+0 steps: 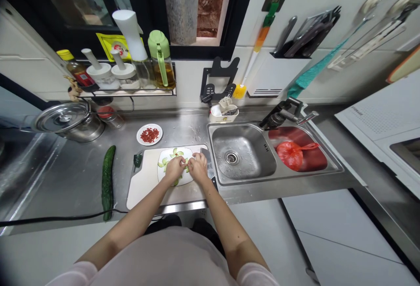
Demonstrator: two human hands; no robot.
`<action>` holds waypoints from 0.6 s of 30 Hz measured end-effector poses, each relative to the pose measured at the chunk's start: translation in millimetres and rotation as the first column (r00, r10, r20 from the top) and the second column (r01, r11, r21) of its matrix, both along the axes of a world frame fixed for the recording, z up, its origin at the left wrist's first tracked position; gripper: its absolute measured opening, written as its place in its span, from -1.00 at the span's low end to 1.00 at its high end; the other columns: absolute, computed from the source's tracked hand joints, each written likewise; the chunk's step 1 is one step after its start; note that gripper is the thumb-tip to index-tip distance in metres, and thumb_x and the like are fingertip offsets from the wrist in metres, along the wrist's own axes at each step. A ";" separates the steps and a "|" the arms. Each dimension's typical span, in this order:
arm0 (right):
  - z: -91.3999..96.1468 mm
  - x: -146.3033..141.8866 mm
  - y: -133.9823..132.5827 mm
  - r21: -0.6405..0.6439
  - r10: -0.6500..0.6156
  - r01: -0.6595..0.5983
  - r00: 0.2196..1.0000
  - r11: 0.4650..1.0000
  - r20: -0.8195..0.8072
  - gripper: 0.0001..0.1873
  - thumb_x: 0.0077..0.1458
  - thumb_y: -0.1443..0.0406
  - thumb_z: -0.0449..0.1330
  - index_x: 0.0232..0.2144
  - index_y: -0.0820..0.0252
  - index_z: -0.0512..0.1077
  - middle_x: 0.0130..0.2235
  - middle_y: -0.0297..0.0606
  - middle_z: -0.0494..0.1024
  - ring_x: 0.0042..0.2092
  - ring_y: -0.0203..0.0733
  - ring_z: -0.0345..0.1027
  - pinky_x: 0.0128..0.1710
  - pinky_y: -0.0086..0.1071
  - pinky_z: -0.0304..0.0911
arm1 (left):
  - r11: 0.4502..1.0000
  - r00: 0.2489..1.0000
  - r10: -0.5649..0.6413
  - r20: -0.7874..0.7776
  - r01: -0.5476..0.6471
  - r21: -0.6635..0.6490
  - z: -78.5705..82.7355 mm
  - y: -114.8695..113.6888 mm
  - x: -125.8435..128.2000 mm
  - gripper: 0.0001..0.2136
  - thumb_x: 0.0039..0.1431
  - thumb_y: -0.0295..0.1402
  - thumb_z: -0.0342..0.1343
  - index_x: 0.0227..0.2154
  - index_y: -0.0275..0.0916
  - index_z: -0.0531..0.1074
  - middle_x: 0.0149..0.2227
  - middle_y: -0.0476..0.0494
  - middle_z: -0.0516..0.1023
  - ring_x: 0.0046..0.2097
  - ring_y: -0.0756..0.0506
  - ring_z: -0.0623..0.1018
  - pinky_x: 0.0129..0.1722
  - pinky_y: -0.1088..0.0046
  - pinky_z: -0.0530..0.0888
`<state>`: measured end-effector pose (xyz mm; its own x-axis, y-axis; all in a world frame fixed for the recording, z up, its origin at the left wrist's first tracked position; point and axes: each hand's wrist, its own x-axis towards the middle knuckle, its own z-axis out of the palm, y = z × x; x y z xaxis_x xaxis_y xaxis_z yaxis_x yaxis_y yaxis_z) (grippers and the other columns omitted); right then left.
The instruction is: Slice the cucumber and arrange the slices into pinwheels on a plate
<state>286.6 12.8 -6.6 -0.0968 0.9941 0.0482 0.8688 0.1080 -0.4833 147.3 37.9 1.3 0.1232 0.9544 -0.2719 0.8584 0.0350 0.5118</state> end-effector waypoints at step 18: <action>4.0 -1.4 2.6 -0.023 -0.065 0.065 0.998 0.998 0.000 -0.93 0.06 0.33 0.16 -0.37 0.13 0.46 0.03 -0.18 0.31 0.13 0.00 -0.03 0.10 -0.17 -0.03 | 1.000 1.000 0.009 -0.003 -0.009 -0.012 0.2 2.3 1.4 -0.88 0.12 -0.35 0.12 -0.27 -0.18 0.45 -0.23 -0.12 0.55 -0.15 -0.10 0.51 -0.18 0.44 0.31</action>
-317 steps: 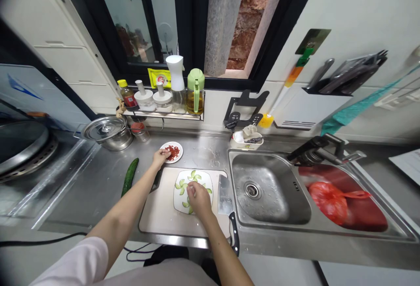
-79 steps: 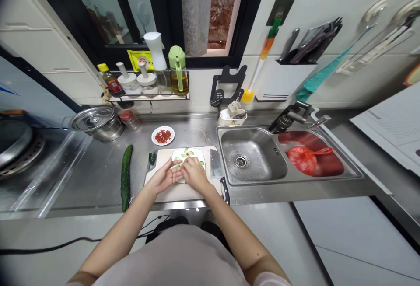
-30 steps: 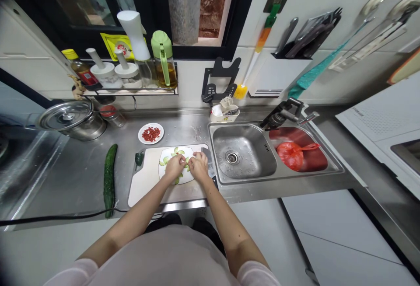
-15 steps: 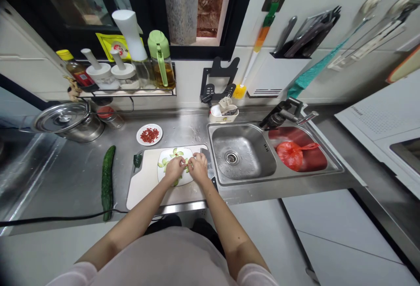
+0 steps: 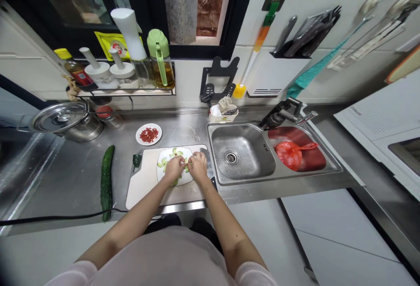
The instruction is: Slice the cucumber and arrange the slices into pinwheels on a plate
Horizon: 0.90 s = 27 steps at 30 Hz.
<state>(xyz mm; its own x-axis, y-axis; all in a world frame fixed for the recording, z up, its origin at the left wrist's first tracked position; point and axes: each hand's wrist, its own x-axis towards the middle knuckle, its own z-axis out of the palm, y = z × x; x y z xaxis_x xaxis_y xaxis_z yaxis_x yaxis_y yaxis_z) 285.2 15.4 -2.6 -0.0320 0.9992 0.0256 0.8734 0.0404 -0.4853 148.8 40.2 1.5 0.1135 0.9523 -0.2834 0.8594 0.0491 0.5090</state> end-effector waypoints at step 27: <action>40.9 0.6 -52.5 0.291 -0.052 0.119 0.972 0.949 -0.227 -0.83 0.12 0.28 0.06 -0.38 0.13 0.45 -0.12 -0.16 0.38 0.03 -0.03 0.14 0.09 -0.14 0.04 | 0.930 0.903 0.326 0.278 -0.360 0.078 38.9 -14.1 -96.9 -0.86 0.08 -0.26 0.10 -0.33 -0.17 0.47 -0.46 0.03 0.48 -0.39 0.00 0.46 -0.37 0.55 0.30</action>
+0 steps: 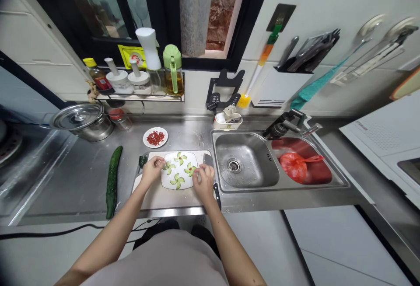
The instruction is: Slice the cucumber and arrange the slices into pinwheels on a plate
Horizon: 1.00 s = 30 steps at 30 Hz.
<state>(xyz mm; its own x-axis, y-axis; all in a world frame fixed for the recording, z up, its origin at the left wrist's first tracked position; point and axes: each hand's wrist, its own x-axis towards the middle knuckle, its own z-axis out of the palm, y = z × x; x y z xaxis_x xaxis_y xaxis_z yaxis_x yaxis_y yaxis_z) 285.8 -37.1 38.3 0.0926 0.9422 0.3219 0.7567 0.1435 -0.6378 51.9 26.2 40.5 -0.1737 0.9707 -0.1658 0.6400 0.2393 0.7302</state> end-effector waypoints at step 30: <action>-20.0 -1.1 -10.7 0.059 0.041 -0.042 0.999 0.997 0.016 -0.77 0.17 0.15 0.06 -0.37 0.09 0.46 -0.20 -0.16 0.45 -0.07 0.00 0.26 -0.03 -0.07 0.11 | 0.983 0.933 0.135 -0.333 -0.169 -0.075 -19.3 132.6 -65.3 -0.79 0.16 -0.38 0.03 -0.19 -0.08 0.51 -0.11 -0.16 0.58 -0.09 -0.14 0.54 -0.12 0.41 0.36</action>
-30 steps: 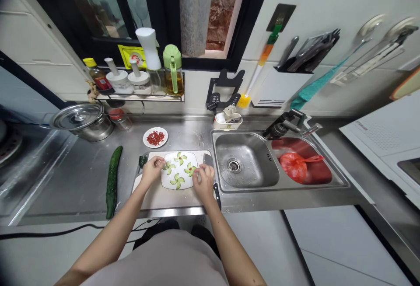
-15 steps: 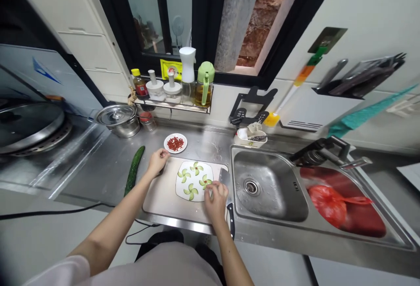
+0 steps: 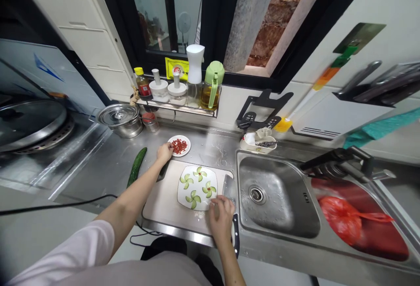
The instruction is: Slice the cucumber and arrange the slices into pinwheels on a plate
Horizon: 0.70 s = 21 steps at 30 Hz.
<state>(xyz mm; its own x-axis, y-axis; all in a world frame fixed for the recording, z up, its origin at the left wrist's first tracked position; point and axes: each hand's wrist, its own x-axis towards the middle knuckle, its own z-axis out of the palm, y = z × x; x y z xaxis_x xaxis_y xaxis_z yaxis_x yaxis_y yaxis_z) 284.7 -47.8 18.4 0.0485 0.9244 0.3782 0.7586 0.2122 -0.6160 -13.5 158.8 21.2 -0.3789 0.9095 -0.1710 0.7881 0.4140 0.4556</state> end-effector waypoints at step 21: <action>-4.3 9.1 -0.6 -0.058 0.001 0.000 1.000 0.998 0.018 -0.75 0.19 0.15 0.04 -0.33 0.11 0.47 -0.18 -0.17 0.44 -0.05 -0.02 0.24 0.01 -0.07 0.10 | 0.997 0.995 -0.067 -0.076 0.064 -0.036 -23.4 15.9 0.7 -0.85 0.14 -0.37 0.02 -0.31 -0.12 0.49 -0.16 -0.16 0.57 -0.12 -0.15 0.53 -0.12 0.37 0.34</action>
